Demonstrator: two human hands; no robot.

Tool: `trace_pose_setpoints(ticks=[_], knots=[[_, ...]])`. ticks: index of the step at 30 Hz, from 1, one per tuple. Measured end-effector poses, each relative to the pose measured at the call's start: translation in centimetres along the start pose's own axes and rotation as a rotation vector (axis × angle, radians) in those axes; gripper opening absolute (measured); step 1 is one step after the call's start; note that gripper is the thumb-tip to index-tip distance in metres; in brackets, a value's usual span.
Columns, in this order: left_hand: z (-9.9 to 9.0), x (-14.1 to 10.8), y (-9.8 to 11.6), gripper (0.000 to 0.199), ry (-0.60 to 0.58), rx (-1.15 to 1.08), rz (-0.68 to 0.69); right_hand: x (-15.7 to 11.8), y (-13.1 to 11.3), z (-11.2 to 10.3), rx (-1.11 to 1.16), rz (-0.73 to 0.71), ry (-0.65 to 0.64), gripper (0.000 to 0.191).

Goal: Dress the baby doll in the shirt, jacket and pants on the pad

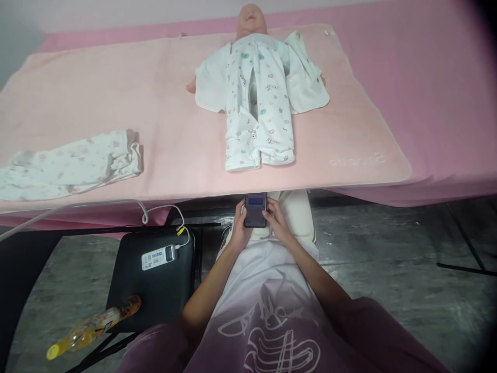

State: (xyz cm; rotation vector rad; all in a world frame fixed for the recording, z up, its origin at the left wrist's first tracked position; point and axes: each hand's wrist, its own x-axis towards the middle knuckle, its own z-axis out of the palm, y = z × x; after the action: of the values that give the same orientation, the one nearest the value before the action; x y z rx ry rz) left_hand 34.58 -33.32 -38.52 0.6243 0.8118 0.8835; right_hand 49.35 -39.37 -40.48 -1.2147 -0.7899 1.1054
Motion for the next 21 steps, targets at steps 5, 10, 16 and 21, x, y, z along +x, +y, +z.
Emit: trace_pose_setpoints(ticks=[5,10,16,21], knots=[[-0.2,-0.3,0.3,0.061,-0.034,-0.016,-0.03,-0.1,-0.3,-0.6,-0.052,0.005,-0.046,0.068],[-0.4,-0.4,0.5,0.065,-0.039,-0.014,-0.065,-0.2,-0.3,-1.2,-0.072,0.009,-0.062,0.073],[-0.7,-0.6,0.7,0.075,-0.075,-0.008,-0.103,-0.3,-0.4,-1.1,-0.057,0.001,-0.075,0.074],[-0.8,-0.6,0.7,0.074,-0.088,-0.018,-0.112,0.0,-0.3,-0.7,-0.065,-0.008,-0.034,0.072]])
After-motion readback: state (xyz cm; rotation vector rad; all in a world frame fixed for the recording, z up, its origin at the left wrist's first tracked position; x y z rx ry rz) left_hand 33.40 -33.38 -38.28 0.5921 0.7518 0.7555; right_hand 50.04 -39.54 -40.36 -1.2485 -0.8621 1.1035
